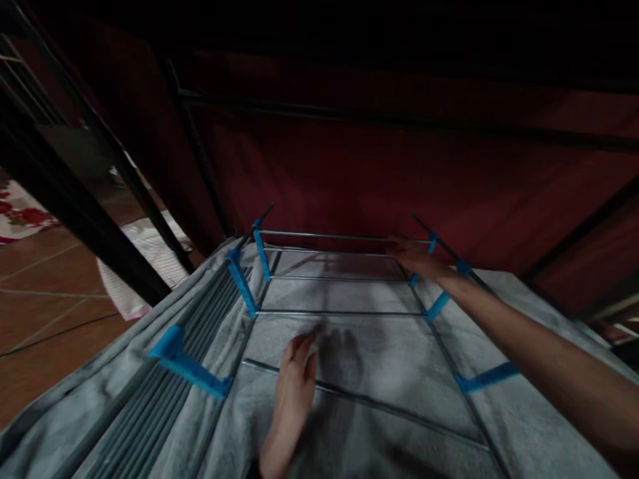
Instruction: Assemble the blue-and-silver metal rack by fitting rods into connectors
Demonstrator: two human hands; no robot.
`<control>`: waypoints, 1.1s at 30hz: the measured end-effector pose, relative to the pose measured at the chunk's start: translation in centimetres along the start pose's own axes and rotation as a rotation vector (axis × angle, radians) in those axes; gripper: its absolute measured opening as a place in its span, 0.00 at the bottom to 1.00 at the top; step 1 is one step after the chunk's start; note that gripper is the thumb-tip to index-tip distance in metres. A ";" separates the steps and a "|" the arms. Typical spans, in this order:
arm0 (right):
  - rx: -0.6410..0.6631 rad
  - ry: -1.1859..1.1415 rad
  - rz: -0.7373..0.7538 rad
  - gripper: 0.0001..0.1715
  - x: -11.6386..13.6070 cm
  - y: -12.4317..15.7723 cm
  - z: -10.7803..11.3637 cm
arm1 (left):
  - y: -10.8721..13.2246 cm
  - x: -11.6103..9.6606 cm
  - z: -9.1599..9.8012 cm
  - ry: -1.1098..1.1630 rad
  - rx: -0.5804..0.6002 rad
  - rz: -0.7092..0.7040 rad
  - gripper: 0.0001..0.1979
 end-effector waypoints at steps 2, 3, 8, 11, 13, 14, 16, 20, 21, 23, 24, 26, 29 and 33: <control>0.073 -0.146 0.018 0.24 2.8 3.4 -4.3 | 3.7 -1.4 1.3 -0.008 0.031 -0.010 0.19; 0.104 -0.175 0.044 0.22 4.0 5.7 -6.6 | 5.5 -2.0 1.9 -0.014 0.054 -0.016 0.19; 0.254 -0.256 0.085 0.23 5.6 20.0 -18.0 | 13.8 -2.5 5.1 -0.113 0.165 -0.124 0.19; 0.251 -0.092 0.064 0.25 2.6 27.3 -21.7 | 17.7 -1.6 6.9 -0.211 0.169 -0.214 0.18; 0.187 0.027 0.054 0.26 0.2 30.2 -22.2 | 19.6 -1.1 7.7 -0.274 0.149 -0.252 0.19; 0.160 0.078 0.052 0.26 -0.8 31.1 -22.2 | 20.3 -1.1 8.0 -0.298 0.136 -0.267 0.20; 0.132 0.152 0.054 0.26 -2.3 32.1 -21.9 | 20.8 -1.6 8.2 -0.323 0.122 -0.282 0.20; 0.144 0.230 0.056 0.24 -2.2 31.5 -22.0 | 19.5 -3.1 8.1 -0.290 0.141 -0.227 0.19; 0.153 0.244 0.065 0.23 -1.6 31.2 -22.3 | 18.9 -3.4 8.2 -0.275 0.141 -0.202 0.19; 0.171 0.270 0.096 0.21 0.0 30.5 -22.9 | 17.6 -3.3 8.6 -0.245 0.115 -0.148 0.19; 0.176 0.286 0.110 0.20 0.8 30.3 -23.2 | 17.0 -2.9 9.1 -0.229 0.091 -0.114 0.19; 0.178 0.319 0.134 0.19 2.2 29.8 -23.5 | 16.1 -1.3 10.2 -0.185 0.024 -0.029 0.20; 0.187 0.348 0.177 0.20 3.4 29.9 -23.2 | 15.8 2.4 12.1 -0.100 -0.093 0.149 0.22; 0.218 0.333 0.191 0.21 3.4 31.0 -22.2 | 15.3 4.5 13.6 -0.125 -0.160 0.280 0.28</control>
Point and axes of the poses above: each hand's wrist, its own y-axis away from the middle knuckle, its own z-axis out of the back of the hand, x = y × z, the point moved 10 cm from there along -y, towards the middle knuckle, and after that the axes turned 12 degrees about -z, right-handed, at the moved point
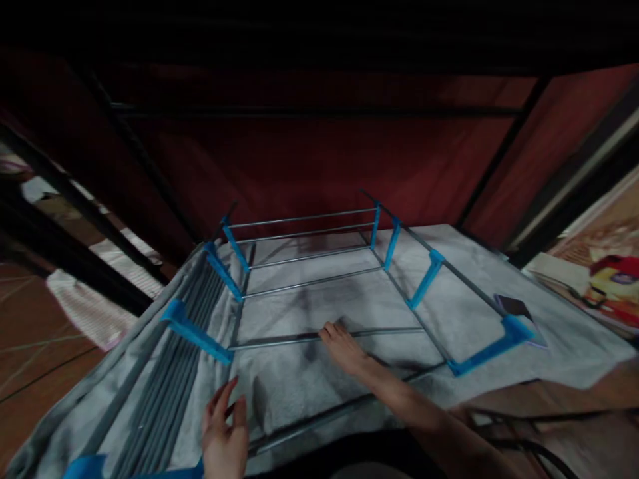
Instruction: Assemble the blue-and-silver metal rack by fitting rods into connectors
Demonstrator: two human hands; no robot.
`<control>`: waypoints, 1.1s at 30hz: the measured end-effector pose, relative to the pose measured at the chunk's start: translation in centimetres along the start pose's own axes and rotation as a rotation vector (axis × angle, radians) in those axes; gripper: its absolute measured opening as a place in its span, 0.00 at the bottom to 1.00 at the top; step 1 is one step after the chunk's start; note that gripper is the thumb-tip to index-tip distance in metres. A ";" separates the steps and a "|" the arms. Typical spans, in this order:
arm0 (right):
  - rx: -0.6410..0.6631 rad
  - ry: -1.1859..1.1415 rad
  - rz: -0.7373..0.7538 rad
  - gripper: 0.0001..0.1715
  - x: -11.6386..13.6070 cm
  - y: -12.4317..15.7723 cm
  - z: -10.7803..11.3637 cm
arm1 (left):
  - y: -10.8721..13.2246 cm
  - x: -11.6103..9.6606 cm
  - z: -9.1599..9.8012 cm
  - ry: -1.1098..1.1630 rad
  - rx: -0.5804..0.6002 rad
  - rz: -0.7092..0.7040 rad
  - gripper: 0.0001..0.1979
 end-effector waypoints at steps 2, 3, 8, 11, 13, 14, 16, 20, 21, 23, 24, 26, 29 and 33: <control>-0.009 -0.018 0.010 0.20 -0.1 0.8 0.4 | -0.7 -2.5 0.3 -0.103 -0.031 -0.124 0.29; -0.021 -0.034 0.022 0.19 0.0 1.1 0.7 | -0.9 -4.3 0.2 -0.158 -0.039 -0.220 0.28; -0.117 -0.137 0.052 0.15 0.2 1.9 2.5 | -0.6 -12.2 -5.7 -0.323 0.175 -0.695 0.23; -0.167 -0.152 0.086 0.13 0.2 1.9 3.1 | 0.3 -13.8 -10.2 -0.356 0.325 -0.909 0.22; -0.188 -0.158 0.108 0.13 0.0 1.8 2.9 | 0.5 -13.6 -12.3 -0.403 0.381 -0.962 0.23; -0.191 -0.158 0.110 0.13 -0.1 1.7 2.7 | 0.5 -13.3 -13.1 -0.435 0.399 -0.962 0.24; -0.198 -0.149 0.109 0.13 -0.4 1.5 2.0 | 0.1 -12.5 -14.2 -0.491 0.438 -0.933 0.25; -0.226 -0.138 0.156 0.12 0.3 1.4 0.8 | -0.8 -10.4 -15.4 -0.457 0.520 -0.863 0.27; -0.233 -0.136 0.166 0.12 0.5 1.4 0.6 | -1.0 -9.9 -15.5 -0.430 0.530 -0.856 0.27; -0.248 -0.130 0.172 0.13 0.7 1.3 0.2 | -1.3 -9.0 -15.6 -0.380 0.523 -0.856 0.26; -0.256 -0.128 0.173 0.13 0.8 1.3 0.2 | -1.4 -8.6 -15.6 -0.360 0.510 -0.858 0.26; -0.264 -0.125 0.171 0.13 0.7 1.2 0.1 | -1.4 -8.1 -15.7 -0.320 0.483 -0.862 0.25; -0.246 -0.122 0.164 0.12 0.2 1.0 0.1 | -1.4 -7.9 -16.1 -0.261 0.451 -0.868 0.24; -0.247 -0.116 0.146 0.14 -0.8 1.0 0.4 | -1.3 -8.4 -16.9 -0.215 0.460 -0.873 0.26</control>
Point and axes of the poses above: each hand's wrist, its own y-axis away from the middle knuckle, its own z-axis out of the back of the hand, x = y × z, the point moved 10 cm from there along -y, towards the middle knuckle, and after that the axes turned 12 degrees about -z, right-handed, at the moved point
